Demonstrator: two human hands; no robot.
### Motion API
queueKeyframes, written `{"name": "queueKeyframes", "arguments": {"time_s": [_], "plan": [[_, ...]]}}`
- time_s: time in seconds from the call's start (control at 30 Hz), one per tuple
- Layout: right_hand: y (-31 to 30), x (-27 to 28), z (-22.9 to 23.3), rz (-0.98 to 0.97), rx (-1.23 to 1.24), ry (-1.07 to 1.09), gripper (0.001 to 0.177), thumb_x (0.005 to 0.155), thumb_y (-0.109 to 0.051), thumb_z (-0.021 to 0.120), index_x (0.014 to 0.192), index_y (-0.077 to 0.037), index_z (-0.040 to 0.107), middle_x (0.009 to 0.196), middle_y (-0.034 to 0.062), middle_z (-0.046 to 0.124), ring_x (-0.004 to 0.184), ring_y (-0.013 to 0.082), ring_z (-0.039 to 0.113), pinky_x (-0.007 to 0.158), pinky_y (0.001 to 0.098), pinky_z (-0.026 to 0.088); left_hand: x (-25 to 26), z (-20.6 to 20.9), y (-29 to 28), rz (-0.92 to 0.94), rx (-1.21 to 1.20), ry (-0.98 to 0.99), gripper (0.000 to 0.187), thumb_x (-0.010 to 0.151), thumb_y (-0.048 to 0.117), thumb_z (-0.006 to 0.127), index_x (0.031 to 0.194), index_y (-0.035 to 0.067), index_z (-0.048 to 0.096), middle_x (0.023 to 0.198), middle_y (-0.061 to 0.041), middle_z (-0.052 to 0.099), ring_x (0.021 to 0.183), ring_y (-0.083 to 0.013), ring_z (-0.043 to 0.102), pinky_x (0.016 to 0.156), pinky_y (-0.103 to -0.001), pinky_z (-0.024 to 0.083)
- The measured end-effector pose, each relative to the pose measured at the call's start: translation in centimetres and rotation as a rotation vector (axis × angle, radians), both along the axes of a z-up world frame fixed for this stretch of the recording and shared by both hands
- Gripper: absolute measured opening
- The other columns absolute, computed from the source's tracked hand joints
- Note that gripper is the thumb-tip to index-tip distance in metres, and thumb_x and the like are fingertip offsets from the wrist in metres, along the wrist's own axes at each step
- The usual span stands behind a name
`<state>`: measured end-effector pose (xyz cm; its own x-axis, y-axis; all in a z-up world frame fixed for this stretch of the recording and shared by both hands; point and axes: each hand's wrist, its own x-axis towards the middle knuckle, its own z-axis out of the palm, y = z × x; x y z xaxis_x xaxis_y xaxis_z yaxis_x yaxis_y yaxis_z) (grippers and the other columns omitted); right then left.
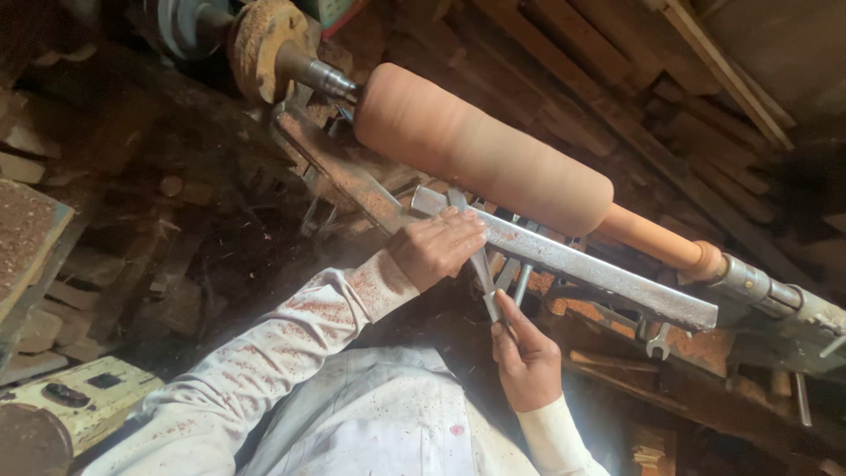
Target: The person uses a chisel to shape a cylindrical wooden piece mounted on a lathe. They hold the tool against the spinning wood, removing shavings and smoothing the surface. The person switches to a different chisel later in the clip to continue shaping.
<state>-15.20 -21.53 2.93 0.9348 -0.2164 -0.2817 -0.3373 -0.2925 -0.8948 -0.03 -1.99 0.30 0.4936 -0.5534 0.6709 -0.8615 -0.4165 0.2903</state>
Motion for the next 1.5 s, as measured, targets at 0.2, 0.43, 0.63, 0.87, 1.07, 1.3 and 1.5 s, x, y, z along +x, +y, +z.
{"name": "queueKeyframes", "arguments": {"time_s": [0.2,0.43,0.63,0.87,1.07,1.3,1.5], "plan": [[-0.6,0.5,0.0,0.056,-0.020,-0.021,0.049,0.092,0.001,0.061,0.139,-0.011,0.065,0.069,-0.0048,0.055,0.059,0.0043,0.050,0.054,0.0222,0.044,0.1,0.3,0.4,0.002,-0.002,-0.007,0.026,0.091,0.006,0.066,0.115,0.000,0.072,0.124,-0.015,0.072,0.122,-0.0305,0.069,0.108,-0.042,0.055],[-0.8,2.5,-0.1,0.128,-0.038,-0.068,0.049,0.093,0.001,0.062,0.140,-0.011,0.065,0.074,-0.0054,0.058,0.062,0.0044,0.050,0.057,0.0224,0.045,0.1,0.3,1.2,0.066,0.017,-0.002,0.025,0.091,0.006,0.065,0.114,0.002,0.073,0.124,-0.014,0.073,0.121,-0.0288,0.070,0.106,-0.041,0.055],[3.1,-2.2,-0.2,-0.093,0.021,-0.127,0.051,0.094,-0.003,0.061,0.144,-0.008,0.059,0.072,-0.0052,0.058,0.062,0.0037,0.052,0.056,0.0216,0.046,0.7,1.2,0.2,-0.141,-0.019,-0.025,0.028,0.087,0.007,0.070,0.114,0.003,0.073,0.120,-0.015,0.073,0.118,-0.0295,0.070,0.103,-0.040,0.055],[5.5,-3.5,-1.7,-0.204,0.019,-0.072,0.052,0.095,-0.005,0.062,0.147,-0.009,0.058,0.066,-0.0036,0.055,0.058,0.0042,0.048,0.053,0.0213,0.043,1.2,1.0,0.4,-0.229,-0.046,0.025,0.036,0.077,0.008,0.073,0.113,0.003,0.072,0.121,-0.012,0.073,0.119,-0.0289,0.070,0.106,-0.042,0.056],[4.3,-2.3,-0.9,-0.132,0.045,-0.057,0.050,0.095,-0.003,0.062,0.145,-0.009,0.060,0.069,-0.0047,0.056,0.059,0.0040,0.049,0.054,0.0211,0.044,0.8,1.3,1.2,-0.140,-0.045,0.029,0.028,0.086,0.009,0.072,0.113,0.004,0.072,0.122,-0.013,0.073,0.120,-0.0284,0.070,0.106,-0.043,0.056],[2.5,-1.0,-1.1,-0.059,0.087,-0.023,0.050,0.095,-0.001,0.061,0.144,-0.011,0.062,0.071,-0.0055,0.054,0.060,0.0040,0.048,0.054,0.0214,0.043,0.7,1.0,1.6,-0.074,-0.006,0.013,0.025,0.091,0.009,0.067,0.115,0.003,0.072,0.123,-0.015,0.073,0.121,-0.0285,0.069,0.106,-0.042,0.056],[0.5,-0.1,-0.8,0.032,0.006,-0.017,0.050,0.094,-0.001,0.063,0.142,-0.013,0.063,0.069,-0.0058,0.054,0.059,0.0040,0.049,0.054,0.0217,0.044,0.5,0.5,1.2,-0.009,0.034,-0.004,0.026,0.092,0.007,0.066,0.116,0.002,0.072,0.123,-0.014,0.073,0.120,-0.0286,0.070,0.102,-0.040,0.058]]}}
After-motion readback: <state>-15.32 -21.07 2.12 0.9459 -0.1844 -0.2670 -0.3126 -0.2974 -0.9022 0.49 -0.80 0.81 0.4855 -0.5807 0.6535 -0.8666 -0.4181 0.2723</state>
